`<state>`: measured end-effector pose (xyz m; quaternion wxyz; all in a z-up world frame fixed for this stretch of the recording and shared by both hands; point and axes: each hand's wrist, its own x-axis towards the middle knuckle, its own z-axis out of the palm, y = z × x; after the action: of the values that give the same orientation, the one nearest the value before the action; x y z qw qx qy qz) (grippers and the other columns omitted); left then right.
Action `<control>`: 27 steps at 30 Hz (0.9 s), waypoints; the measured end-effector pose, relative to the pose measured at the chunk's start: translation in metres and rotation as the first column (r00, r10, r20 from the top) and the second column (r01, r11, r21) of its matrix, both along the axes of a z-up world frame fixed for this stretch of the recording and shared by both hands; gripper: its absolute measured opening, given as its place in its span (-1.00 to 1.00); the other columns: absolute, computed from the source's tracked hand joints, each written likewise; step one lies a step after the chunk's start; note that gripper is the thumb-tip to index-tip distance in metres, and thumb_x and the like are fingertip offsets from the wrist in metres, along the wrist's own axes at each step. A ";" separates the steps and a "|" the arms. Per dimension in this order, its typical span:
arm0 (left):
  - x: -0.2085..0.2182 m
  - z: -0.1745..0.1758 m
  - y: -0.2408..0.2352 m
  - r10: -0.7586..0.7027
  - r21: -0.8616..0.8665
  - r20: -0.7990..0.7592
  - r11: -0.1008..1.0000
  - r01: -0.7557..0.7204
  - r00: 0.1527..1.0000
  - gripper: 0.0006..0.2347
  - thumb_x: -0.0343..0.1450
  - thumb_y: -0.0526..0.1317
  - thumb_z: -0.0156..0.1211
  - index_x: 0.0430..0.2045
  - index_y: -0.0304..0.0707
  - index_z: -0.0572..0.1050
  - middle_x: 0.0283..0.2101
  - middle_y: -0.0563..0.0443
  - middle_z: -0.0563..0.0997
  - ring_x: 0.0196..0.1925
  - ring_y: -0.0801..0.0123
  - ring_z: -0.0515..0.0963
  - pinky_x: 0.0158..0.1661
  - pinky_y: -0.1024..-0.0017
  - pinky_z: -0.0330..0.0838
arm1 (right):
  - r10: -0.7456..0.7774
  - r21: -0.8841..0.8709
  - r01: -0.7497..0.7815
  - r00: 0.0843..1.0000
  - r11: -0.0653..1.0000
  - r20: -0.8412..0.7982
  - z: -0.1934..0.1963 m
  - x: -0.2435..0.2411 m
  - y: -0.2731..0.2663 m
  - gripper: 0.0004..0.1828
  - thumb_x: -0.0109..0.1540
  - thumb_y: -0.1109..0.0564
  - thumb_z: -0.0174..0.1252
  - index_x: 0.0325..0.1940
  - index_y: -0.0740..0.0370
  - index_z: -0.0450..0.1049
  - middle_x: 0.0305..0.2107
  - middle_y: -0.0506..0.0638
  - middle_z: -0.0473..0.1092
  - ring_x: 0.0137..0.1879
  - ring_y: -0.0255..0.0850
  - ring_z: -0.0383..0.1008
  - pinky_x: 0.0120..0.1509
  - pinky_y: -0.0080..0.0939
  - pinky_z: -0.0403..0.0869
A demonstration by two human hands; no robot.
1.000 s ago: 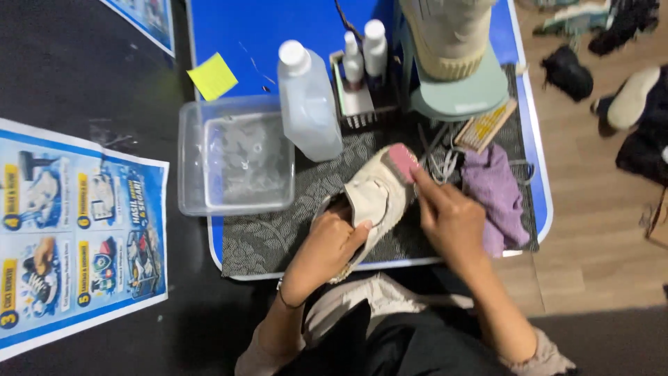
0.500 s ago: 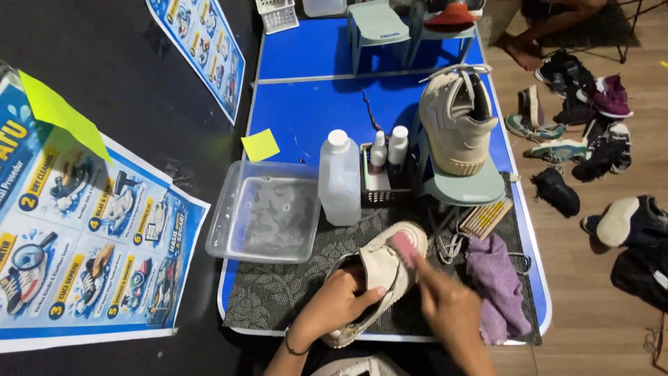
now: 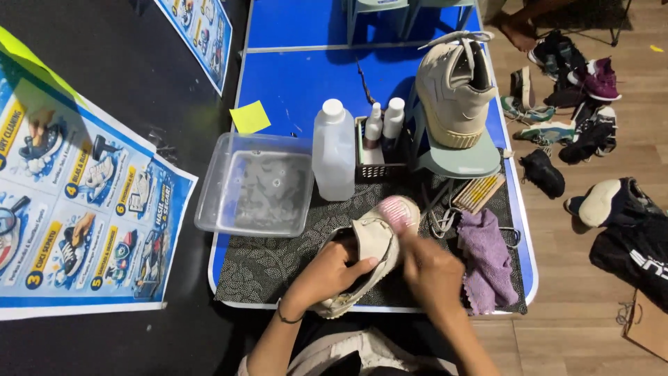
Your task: The person cleans a white sneaker using a brush and a purple cloth. They scrub the sole and upper parts of the shoe, wipe it down, and dip the brush into a container of water.
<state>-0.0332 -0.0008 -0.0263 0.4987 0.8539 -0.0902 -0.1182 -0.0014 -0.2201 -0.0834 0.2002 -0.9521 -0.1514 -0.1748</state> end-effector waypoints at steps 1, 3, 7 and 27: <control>0.002 -0.001 0.001 0.001 -0.002 0.008 1.000 -0.001 1.000 -0.61 0.49 0.09 0.02 -0.57 -0.27 0.44 -0.50 0.06 0.58 -0.44 0.37 0.53 -0.26 0.31 0.40 | 0.084 0.029 -0.084 0.996 0.996 -0.007 0.003 -0.005 0.006 -0.54 0.30 0.00 0.18 0.31 -0.31 0.46 -0.54 -0.15 0.46 -0.58 -0.20 0.39 -0.57 -0.09 0.31; 0.012 0.020 0.000 0.007 -0.019 -0.025 1.000 -0.007 1.000 -0.52 0.48 0.12 0.03 -0.58 -0.41 0.52 -0.56 -0.11 0.59 -0.48 0.26 0.54 -0.34 0.26 0.42 | 0.022 0.088 -0.019 0.999 0.996 -0.034 -0.003 0.016 -0.010 -0.69 0.26 0.00 0.22 0.09 -0.25 0.57 -0.56 -0.05 0.50 -0.51 -0.07 0.49 -0.48 -0.04 0.39; 0.011 0.028 -0.001 0.012 -0.058 -0.076 0.998 -0.017 0.997 -0.44 0.48 0.16 0.05 -0.67 -0.48 0.56 -0.68 -0.22 0.55 -0.58 0.20 0.51 -0.46 0.27 0.40 | -0.062 0.188 0.079 0.994 0.979 -0.093 0.017 0.020 -0.015 -0.70 0.35 0.07 0.15 0.14 -0.09 0.64 -0.56 0.10 0.55 -0.55 -0.15 0.48 -0.41 -0.32 0.35; 0.016 0.046 -0.003 0.033 -0.069 -0.071 0.997 -0.038 0.997 -0.47 0.44 0.10 0.13 -0.75 -0.50 0.51 -0.71 -0.22 0.54 -0.59 0.23 0.48 -0.47 0.25 0.36 | 0.007 0.249 0.044 0.980 0.968 -0.201 0.020 0.010 -0.014 -0.77 0.24 -0.07 0.20 -0.11 -0.09 0.70 -0.32 0.06 0.61 -0.21 0.07 0.64 -0.20 0.05 0.53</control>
<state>-0.0177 -0.0040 0.0197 0.5332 0.8328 -0.0616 -0.1357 0.0091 -0.2337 -0.0636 0.3320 -0.9331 -0.0981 -0.0978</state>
